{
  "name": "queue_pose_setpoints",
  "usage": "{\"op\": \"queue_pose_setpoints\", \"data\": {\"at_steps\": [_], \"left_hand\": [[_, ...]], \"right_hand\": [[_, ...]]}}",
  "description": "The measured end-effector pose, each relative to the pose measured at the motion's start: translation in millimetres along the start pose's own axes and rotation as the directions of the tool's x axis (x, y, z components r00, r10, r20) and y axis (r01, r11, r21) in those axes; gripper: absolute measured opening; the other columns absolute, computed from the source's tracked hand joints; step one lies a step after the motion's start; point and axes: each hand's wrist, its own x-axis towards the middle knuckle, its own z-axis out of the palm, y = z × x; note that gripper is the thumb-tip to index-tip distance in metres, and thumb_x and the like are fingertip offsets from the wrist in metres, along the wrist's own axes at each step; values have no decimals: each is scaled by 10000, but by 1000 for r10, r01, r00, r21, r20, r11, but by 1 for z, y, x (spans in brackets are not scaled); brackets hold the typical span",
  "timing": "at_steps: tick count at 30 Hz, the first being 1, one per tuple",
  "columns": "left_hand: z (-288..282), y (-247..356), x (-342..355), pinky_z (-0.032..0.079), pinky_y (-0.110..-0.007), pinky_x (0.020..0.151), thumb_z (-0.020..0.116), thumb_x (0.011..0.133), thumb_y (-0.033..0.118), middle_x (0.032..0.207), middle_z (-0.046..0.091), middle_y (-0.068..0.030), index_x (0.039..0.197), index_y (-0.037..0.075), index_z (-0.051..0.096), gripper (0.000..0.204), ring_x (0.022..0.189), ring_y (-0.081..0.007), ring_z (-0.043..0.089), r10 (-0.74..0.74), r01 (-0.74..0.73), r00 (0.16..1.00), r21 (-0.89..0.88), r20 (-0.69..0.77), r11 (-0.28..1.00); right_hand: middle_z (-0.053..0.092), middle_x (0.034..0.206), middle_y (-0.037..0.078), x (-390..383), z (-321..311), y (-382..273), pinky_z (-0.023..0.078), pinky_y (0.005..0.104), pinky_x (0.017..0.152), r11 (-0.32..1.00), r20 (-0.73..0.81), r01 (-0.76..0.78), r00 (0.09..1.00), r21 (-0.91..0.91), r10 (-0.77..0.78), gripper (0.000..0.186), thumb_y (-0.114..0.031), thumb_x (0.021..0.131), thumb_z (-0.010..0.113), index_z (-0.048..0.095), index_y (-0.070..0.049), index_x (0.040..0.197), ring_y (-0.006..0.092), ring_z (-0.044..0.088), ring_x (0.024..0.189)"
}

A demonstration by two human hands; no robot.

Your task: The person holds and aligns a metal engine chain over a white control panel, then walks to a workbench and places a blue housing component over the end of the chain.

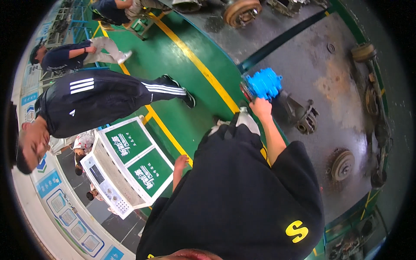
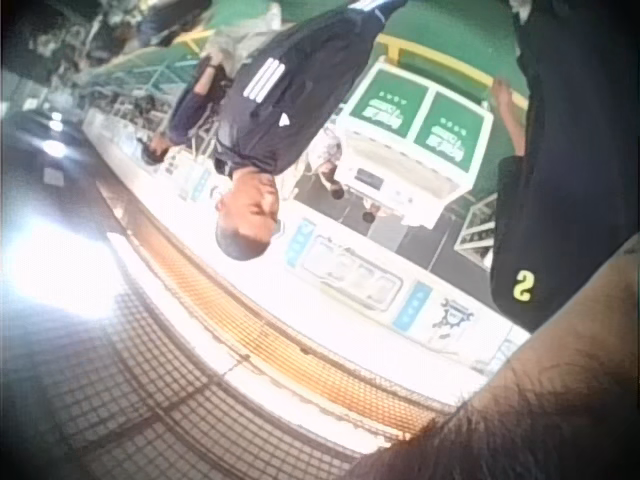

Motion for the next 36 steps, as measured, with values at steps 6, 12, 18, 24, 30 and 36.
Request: {"op": "queue_pose_setpoints", "data": {"at_steps": [6, 12, 18, 24, 30, 36], "left_hand": [[13, 24, -9, 477, -278, 636, 543, 897, 264, 926, 657, -28, 1129, 75, 606, 306, 837, -140, 638, -55, 52, 998, 97, 26, 994], [21, 13, -18, 484, -280, 675, 551, 900, 268, 977, 672, -31, 1186, 72, 592, 349, 859, -142, 642, -47, 47, 999, 105, 3, 993], [36, 21, -25, 478, -275, 695, 563, 907, 280, 997, 670, -30, 1189, 72, 594, 352, 882, -138, 634, -66, 65, 998, 70, 19, 995], [47, 24, -36, 470, -281, 702, 563, 908, 278, 1017, 666, -32, 1211, 66, 574, 370, 873, -139, 620, -56, 56, 998, 75, -5, 996], [56, 26, -46, 472, -294, 727, 561, 911, 281, 1043, 660, -43, 1218, 53, 570, 382, 906, -151, 616, -79, 79, 997, 0, -11, 997], [71, 28, -54, 470, -302, 749, 563, 916, 280, 1055, 655, -47, 1231, 40, 562, 396, 910, -158, 610, -79, 76, 996, -76, -40, 994]], "right_hand": [[659, 743, 202, -6, -3, 7, 536, 471, 628, 997, -108, 39, 993, -72, -46, 414, -426, 795, 614, 651, -14, 772, 364, 665, 698], [657, 701, 171, -1, -4, 0, 524, 451, 578, 982, -162, 164, 971, -92, -177, 422, -451, 810, 631, 631, -32, 756, 335, 657, 639], [654, 686, 174, 9, 1, 7, 531, 458, 588, 973, -86, 206, 973, -103, -215, 344, -360, 823, 607, 637, -25, 753, 336, 658, 631], [659, 701, 182, 15, 4, 0, 534, 460, 584, 972, -53, 213, 974, -98, -219, 311, -327, 809, 598, 643, -23, 758, 343, 662, 632], [668, 704, 170, 26, -29, -29, 541, 453, 601, 966, -162, 238, 954, -102, -252, 260, -286, 767, 639, 652, -32, 708, 330, 677, 662], [688, 775, 166, 66, -17, -36, 545, 438, 629, 904, 70, 352, 936, -242, -346, 286, -293, 830, 583, 698, -37, 773, 328, 685, 729]]}}
